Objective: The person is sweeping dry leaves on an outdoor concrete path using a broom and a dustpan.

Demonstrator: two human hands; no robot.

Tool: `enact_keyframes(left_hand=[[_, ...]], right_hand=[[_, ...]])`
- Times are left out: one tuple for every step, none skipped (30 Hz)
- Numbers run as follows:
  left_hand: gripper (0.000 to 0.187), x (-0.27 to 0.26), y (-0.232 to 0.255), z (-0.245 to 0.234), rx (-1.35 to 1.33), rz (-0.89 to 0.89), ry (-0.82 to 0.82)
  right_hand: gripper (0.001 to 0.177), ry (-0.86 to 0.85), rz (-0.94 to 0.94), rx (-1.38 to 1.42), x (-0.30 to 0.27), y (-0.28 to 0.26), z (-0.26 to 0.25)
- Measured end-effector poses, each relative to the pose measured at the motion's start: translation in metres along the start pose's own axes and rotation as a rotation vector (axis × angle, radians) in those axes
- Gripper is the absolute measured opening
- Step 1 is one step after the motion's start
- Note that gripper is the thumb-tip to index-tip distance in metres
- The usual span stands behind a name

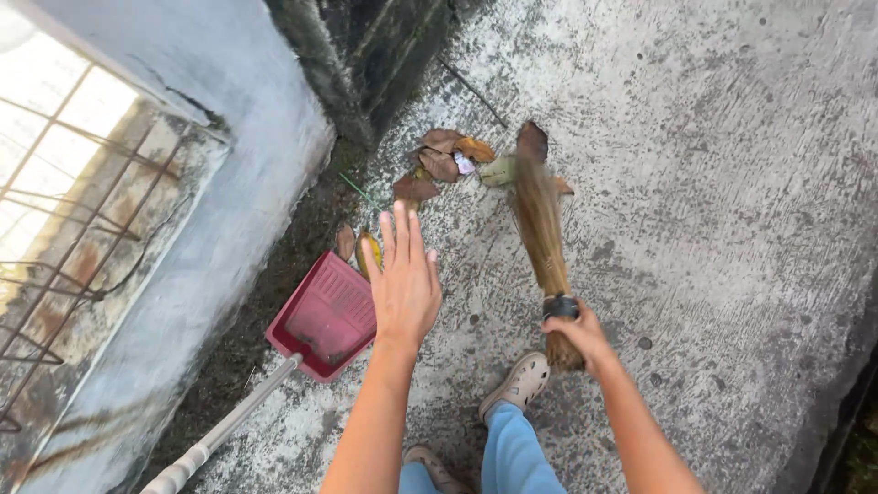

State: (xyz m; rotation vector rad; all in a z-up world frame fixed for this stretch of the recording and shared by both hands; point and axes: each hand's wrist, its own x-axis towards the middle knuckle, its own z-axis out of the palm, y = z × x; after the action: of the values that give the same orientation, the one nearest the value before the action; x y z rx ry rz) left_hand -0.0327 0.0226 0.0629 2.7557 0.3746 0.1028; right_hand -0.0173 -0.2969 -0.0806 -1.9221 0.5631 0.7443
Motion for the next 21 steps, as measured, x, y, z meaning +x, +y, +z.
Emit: enact_keyframes(left_hand=[[0.064, 0.009, 0.011, 0.003, 0.002, 0.002, -0.016], [0.063, 0.024, 0.023, 0.006, 0.005, 0.029, -0.006], [0.063, 0.038, 0.034, 0.008, 0.008, 0.057, 0.003], [0.063, 0.047, 0.042, 0.012, 0.013, 0.054, -0.006], [0.063, 0.056, 0.049, 0.016, 0.030, 0.053, -0.020], [0.064, 0.067, 0.057, 0.021, 0.047, 0.056, -0.031], [0.064, 0.077, 0.062, 0.027, 0.052, 0.056, -0.037], [0.064, 0.084, 0.067, 0.032, 0.061, 0.061, -0.030], [0.064, 0.091, 0.072, 0.038, 0.070, 0.065, -0.024], [0.064, 0.097, 0.076, 0.043, 0.074, 0.063, -0.037], [0.064, 0.102, 0.080, 0.047, 0.075, 0.052, -0.036], [0.064, 0.108, 0.084, 0.051, 0.077, 0.044, -0.036], [0.064, 0.111, 0.088, 0.055, 0.081, 0.045, -0.049], [0.064, 0.116, 0.092, 0.058, 0.075, 0.037, -0.050], [0.064, 0.121, 0.096, 0.060, 0.068, 0.029, -0.052], [0.064, 0.125, 0.101, 0.063, 0.070, 0.031, -0.053], [0.063, 0.129, 0.105, 0.065, 0.086, 0.032, -0.055], [0.063, 0.135, 0.110, 0.067, 0.101, 0.034, -0.053], [0.063, 0.140, 0.114, 0.069, 0.101, 0.038, -0.050], [0.062, 0.144, 0.119, 0.071, 0.109, 0.037, -0.056], [0.061, 0.147, 0.123, 0.072, 0.117, 0.035, -0.061]], right_hand=[[0.079, -0.001, 0.016, 0.003, 0.010, 0.002, -0.015], [0.077, 0.019, 0.040, 0.087, 0.028, -0.002, -0.030], [0.075, 0.039, 0.065, 0.171, 0.046, -0.007, -0.044], [0.075, 0.033, 0.074, 0.171, 0.064, -0.005, -0.055], [0.072, 0.071, 0.065, 0.204, 0.082, -0.002, -0.065], [0.069, 0.112, 0.054, 0.239, 0.102, 0.000, -0.075], [0.069, 0.109, 0.061, 0.242, 0.121, -0.005, -0.076], [0.065, 0.136, 0.077, 0.289, 0.137, -0.006, -0.078], [0.060, 0.163, 0.093, 0.336, 0.153, -0.007, -0.080], [0.060, 0.160, 0.106, 0.336, 0.162, -0.010, -0.072], [0.059, 0.151, 0.135, 0.354, 0.171, -0.013, -0.064], [0.057, 0.142, 0.164, 0.374, 0.178, -0.016, -0.055], [0.057, 0.141, 0.178, 0.377, 0.178, -0.012, -0.038], [0.066, 0.093, 0.162, 0.299, 0.178, -0.010, -0.022], [0.075, 0.045, 0.146, 0.222, 0.178, -0.008, -0.006], [0.075, 0.045, 0.147, 0.225, 0.161, -0.018, 0.002], [0.083, -0.056, 0.170, 0.152, 0.143, -0.029, 0.010], [0.090, -0.154, 0.188, 0.080, 0.126, -0.041, 0.018], [0.090, -0.152, 0.185, 0.083, 0.116, -0.053, 0.012], [0.087, -0.236, 0.168, 0.105, 0.103, -0.063, 0.005], [0.084, -0.320, 0.148, 0.126, 0.090, -0.073, -0.001]])
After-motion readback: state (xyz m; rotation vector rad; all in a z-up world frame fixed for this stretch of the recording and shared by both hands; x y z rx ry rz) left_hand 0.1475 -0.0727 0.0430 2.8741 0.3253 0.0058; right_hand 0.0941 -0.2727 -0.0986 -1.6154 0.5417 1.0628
